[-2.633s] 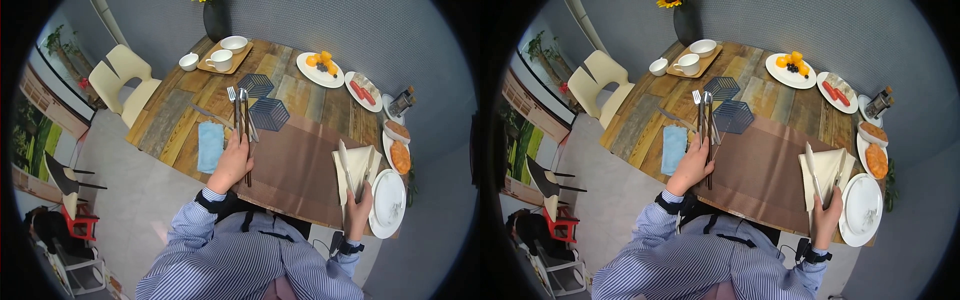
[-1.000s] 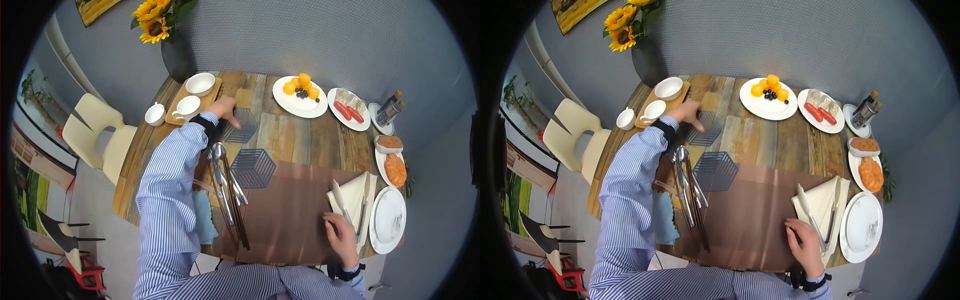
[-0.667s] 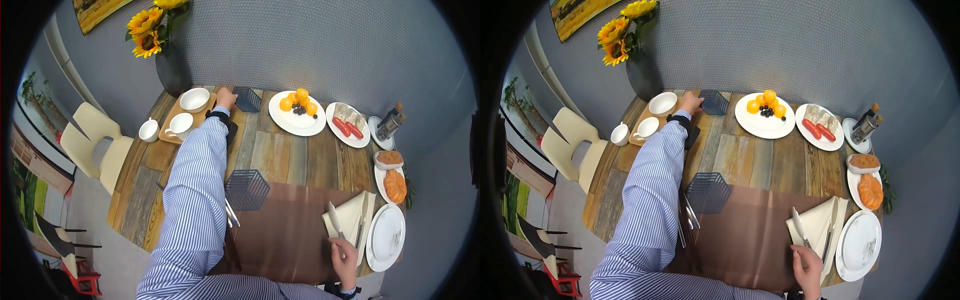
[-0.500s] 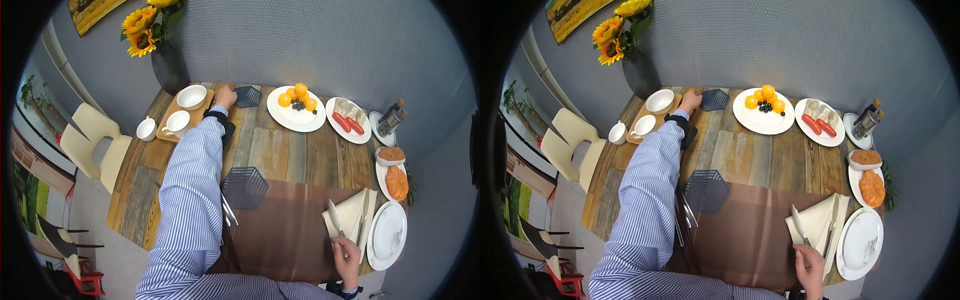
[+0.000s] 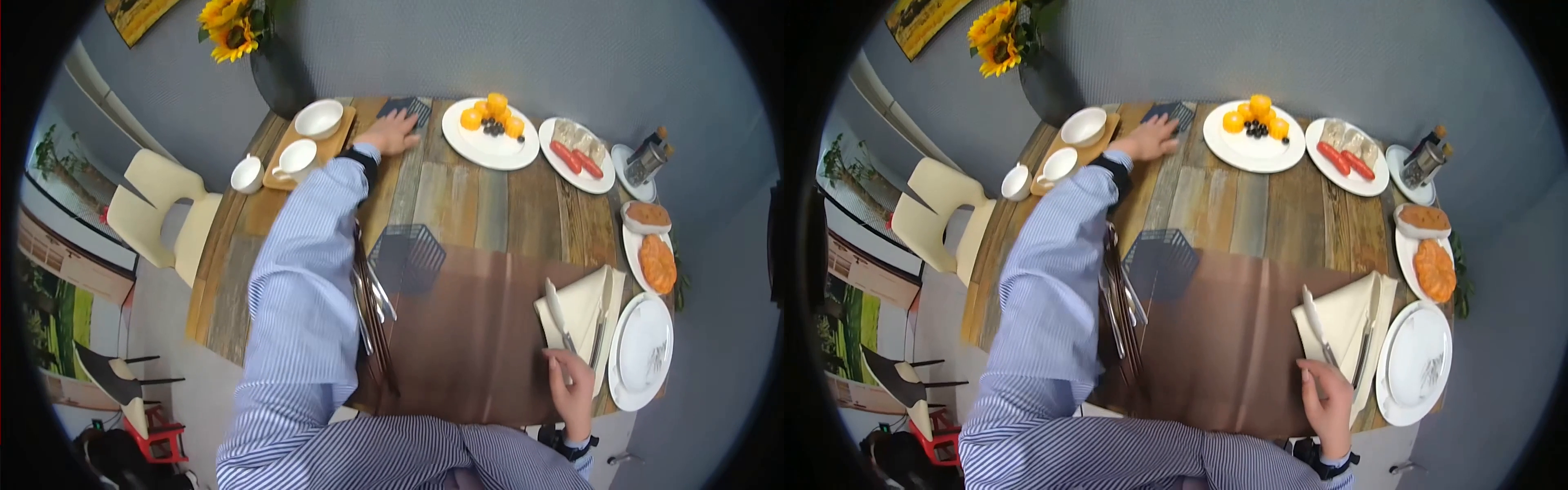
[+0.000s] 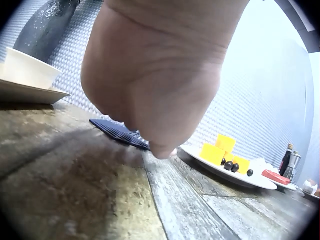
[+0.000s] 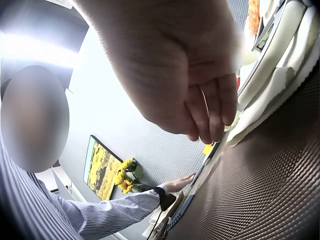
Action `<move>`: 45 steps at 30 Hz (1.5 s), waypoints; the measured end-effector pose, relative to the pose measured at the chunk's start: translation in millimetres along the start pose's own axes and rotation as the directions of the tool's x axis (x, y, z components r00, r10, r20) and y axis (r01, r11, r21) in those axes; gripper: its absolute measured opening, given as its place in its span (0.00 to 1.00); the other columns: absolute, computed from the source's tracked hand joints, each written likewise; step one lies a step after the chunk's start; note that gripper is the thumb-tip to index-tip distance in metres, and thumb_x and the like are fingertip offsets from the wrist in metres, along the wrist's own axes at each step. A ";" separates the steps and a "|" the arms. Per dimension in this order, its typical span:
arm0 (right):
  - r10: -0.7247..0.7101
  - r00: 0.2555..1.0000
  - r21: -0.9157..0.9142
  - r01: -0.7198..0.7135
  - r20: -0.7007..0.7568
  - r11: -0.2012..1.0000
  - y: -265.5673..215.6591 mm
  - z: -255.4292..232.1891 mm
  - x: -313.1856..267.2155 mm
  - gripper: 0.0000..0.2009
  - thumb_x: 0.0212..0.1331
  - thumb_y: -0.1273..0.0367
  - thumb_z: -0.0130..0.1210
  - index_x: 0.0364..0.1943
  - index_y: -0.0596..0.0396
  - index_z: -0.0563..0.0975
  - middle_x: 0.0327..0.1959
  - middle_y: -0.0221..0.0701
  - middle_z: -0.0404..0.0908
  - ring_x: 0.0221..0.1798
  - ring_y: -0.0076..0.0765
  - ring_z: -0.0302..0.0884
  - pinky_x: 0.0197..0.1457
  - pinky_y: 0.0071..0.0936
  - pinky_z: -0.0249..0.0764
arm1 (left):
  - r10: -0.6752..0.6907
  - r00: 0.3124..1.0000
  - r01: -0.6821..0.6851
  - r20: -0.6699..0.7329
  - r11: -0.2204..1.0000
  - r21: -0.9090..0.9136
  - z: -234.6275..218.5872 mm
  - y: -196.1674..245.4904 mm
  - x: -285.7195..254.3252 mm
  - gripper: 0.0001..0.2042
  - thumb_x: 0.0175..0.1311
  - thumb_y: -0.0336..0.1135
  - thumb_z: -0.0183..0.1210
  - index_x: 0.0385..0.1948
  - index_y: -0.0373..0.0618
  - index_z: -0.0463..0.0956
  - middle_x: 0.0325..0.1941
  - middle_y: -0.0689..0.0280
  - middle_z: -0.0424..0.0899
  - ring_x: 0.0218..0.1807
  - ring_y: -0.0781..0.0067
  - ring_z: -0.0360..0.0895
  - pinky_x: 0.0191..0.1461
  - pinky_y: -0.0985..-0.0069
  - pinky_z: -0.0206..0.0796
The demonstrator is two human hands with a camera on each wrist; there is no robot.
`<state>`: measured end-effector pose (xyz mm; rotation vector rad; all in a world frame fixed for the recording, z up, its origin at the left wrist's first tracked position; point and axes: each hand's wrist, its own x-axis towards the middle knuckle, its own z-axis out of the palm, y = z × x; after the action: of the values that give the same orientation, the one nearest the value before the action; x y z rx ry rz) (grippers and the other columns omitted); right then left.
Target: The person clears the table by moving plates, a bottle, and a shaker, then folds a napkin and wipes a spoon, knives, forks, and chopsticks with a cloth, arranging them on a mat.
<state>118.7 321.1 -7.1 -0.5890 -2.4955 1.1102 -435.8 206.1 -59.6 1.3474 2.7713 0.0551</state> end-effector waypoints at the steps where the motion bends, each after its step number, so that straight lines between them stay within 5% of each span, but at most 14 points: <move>1: 0.020 1.000 -0.002 -0.020 0.009 1.000 -0.8 -0.2 -1.8 0.07 0.59 0.74 0.52 0.37 0.62 0.79 0.35 0.38 0.82 0.39 0.36 0.80 0.46 0.26 0.73 | 0.047 0.998 -0.050 -0.033 0.993 -0.103 -6.6 4.4 -10.6 0.39 0.63 0.60 0.46 0.68 0.41 0.47 0.73 0.49 0.48 0.74 0.48 0.44 0.74 0.62 0.41; 4: -0.035 0.999 -0.020 0.036 0.038 0.999 -1.7 1.4 -3.3 0.07 0.56 0.76 0.53 0.38 0.60 0.79 0.36 0.40 0.82 0.40 0.44 0.80 0.45 0.29 0.73 | 0.147 0.989 -0.137 0.017 0.951 -0.278 -54.5 47.1 -75.1 0.45 0.57 0.63 0.53 0.67 0.37 0.49 0.71 0.45 0.51 0.72 0.50 0.50 0.73 0.64 0.45; 6: -0.053 0.998 -0.023 0.054 0.046 0.998 -1.9 4.3 -3.4 0.07 0.57 0.75 0.53 0.38 0.60 0.79 0.36 0.40 0.82 0.39 0.44 0.80 0.44 0.29 0.73 | 0.271 0.857 -0.149 0.438 0.945 -0.293 -75.5 81.6 -123.6 0.43 0.58 0.63 0.53 0.65 0.35 0.53 0.69 0.43 0.54 0.70 0.49 0.56 0.71 0.65 0.51; 8: -0.090 0.993 0.004 0.090 0.075 0.996 -8.1 6.6 -3.1 0.07 0.56 0.75 0.53 0.38 0.60 0.79 0.36 0.40 0.82 0.39 0.44 0.80 0.43 0.29 0.74 | 0.315 0.720 -0.235 0.618 0.949 -0.210 -72.0 111.8 -161.3 0.44 0.58 0.65 0.51 0.62 0.30 0.54 0.67 0.37 0.54 0.68 0.43 0.58 0.69 0.62 0.54; 13: -0.118 0.987 0.027 0.116 0.107 0.993 -17.9 8.2 -7.3 0.07 0.57 0.76 0.53 0.38 0.60 0.79 0.35 0.40 0.81 0.37 0.42 0.79 0.42 0.29 0.74 | 0.233 0.860 -0.255 0.455 0.967 -0.012 -22.0 151.1 -223.3 0.47 0.61 0.68 0.42 0.63 0.23 0.47 0.66 0.27 0.47 0.68 0.27 0.49 0.69 0.54 0.50; 18: -0.127 0.987 0.013 0.126 0.099 0.992 -17.8 3.0 -17.9 0.07 0.57 0.75 0.53 0.38 0.60 0.79 0.35 0.40 0.81 0.37 0.42 0.79 0.41 0.29 0.73 | 0.219 0.913 -0.214 0.345 0.975 -0.054 -8.9 129.7 -175.1 0.48 0.61 0.69 0.40 0.64 0.25 0.47 0.67 0.31 0.48 0.69 0.29 0.47 0.70 0.53 0.47; 24: -0.069 0.996 0.012 0.068 0.062 0.998 -6.2 -2.5 -28.1 0.07 0.57 0.75 0.53 0.38 0.60 0.79 0.37 0.39 0.82 0.39 0.42 0.79 0.43 0.29 0.73 | -0.019 0.950 0.002 0.312 0.998 0.055 -9.7 72.4 -112.9 0.45 0.62 0.66 0.43 0.67 0.33 0.43 0.71 0.38 0.43 0.73 0.39 0.41 0.72 0.56 0.44; 28: -0.037 0.998 0.022 0.036 0.045 0.999 -3.9 -3.0 -25.8 0.07 0.57 0.75 0.53 0.38 0.59 0.79 0.36 0.38 0.82 0.38 0.41 0.80 0.42 0.28 0.73 | -0.013 0.952 0.025 0.306 0.999 -0.035 -6.5 53.4 -98.1 0.41 0.63 0.62 0.44 0.69 0.42 0.42 0.74 0.45 0.40 0.75 0.45 0.37 0.73 0.58 0.42; 36: -0.105 0.991 0.016 0.104 0.086 0.994 -9.5 3.2 -10.7 0.07 0.56 0.75 0.53 0.37 0.59 0.80 0.36 0.38 0.82 0.38 0.41 0.80 0.42 0.28 0.74 | 0.208 0.936 -0.172 0.285 0.974 -0.148 -16.0 22.4 -102.6 0.35 0.64 0.41 0.54 0.70 0.49 0.45 0.75 0.53 0.42 0.75 0.54 0.40 0.75 0.64 0.40; 43: -0.120 0.989 0.007 0.119 0.088 0.993 -17.7 7.8 -9.3 0.07 0.56 0.75 0.53 0.37 0.59 0.80 0.35 0.39 0.82 0.38 0.40 0.80 0.43 0.28 0.74 | 0.358 0.906 -0.320 0.225 0.929 -0.187 -17.1 7.0 -104.2 0.36 0.60 0.36 0.59 0.69 0.51 0.49 0.74 0.56 0.46 0.75 0.54 0.44 0.74 0.65 0.44; 45: -0.119 0.989 0.012 0.118 0.091 0.993 -15.2 9.3 -11.9 0.07 0.56 0.75 0.53 0.37 0.59 0.80 0.35 0.39 0.82 0.38 0.41 0.80 0.43 0.28 0.74 | 0.310 0.940 -0.275 0.142 0.936 -0.221 -30.6 15.5 -117.0 0.35 0.60 0.36 0.59 0.68 0.51 0.50 0.74 0.55 0.48 0.73 0.53 0.47 0.73 0.65 0.45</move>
<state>121.0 300.3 -3.1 -0.3898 -2.5661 1.1239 -353.7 123.4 -23.7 1.6123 2.3319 0.2106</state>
